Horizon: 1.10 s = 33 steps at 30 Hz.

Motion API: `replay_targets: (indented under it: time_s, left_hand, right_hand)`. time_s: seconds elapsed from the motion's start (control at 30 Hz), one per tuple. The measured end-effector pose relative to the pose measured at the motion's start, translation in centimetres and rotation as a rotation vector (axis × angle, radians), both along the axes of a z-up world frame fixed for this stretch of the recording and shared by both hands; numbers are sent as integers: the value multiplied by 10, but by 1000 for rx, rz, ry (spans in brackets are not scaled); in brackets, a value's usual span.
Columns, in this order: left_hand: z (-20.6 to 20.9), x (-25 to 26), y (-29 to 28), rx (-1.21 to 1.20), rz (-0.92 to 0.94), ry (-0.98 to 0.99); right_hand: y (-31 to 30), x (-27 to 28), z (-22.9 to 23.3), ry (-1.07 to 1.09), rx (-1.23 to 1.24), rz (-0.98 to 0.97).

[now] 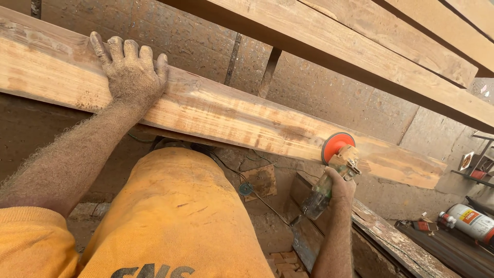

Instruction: The person sands long wooden beams using a power angle grinder with a sanding disc attachment.

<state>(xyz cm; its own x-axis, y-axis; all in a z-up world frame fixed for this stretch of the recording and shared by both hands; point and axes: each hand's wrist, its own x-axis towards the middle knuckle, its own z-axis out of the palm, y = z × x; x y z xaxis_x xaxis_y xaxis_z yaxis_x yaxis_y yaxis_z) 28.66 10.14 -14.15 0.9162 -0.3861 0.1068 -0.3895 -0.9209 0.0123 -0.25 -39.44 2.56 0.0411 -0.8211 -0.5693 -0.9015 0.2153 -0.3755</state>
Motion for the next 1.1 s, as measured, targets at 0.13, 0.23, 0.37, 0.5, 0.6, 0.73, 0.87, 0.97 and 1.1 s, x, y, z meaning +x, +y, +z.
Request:
replay_targets:
  time_s: [0.13,0.23,0.37,0.5,0.6,0.73,0.87,0.97,1.1]
  left_hand:
    - [-2,0,1,49,9,20]
    - [-7,-4,2,72,-17,-21]
    - [-3,0,2,-12,-6,-13]
    - [1,0,1,-5,4,52]
    - [1,2,0,4,-3,42]
    - [5,2,-4,125,16,-11]
    - [1,6,-7,114,31,23]
    - [3,5,-8,81,45,88]
    - [4,5,-10,86,53,15]
  right_hand:
    - [4,-18,-14,62,-21,234]
    - [3,-26,-18,18,11,266]
    - [0,-10,-1,16,-2,59]
    - [1,-33,-26,64,3,188]
    - [-12,-27,-21,-40,-13,94]
    - [-16,-24,-18,-61,-2,7]
    - [34,-1,-14,95,-33,346]
    - [43,13,-14,90,-32,408]
    - [25,19,-12,29,-8,313]
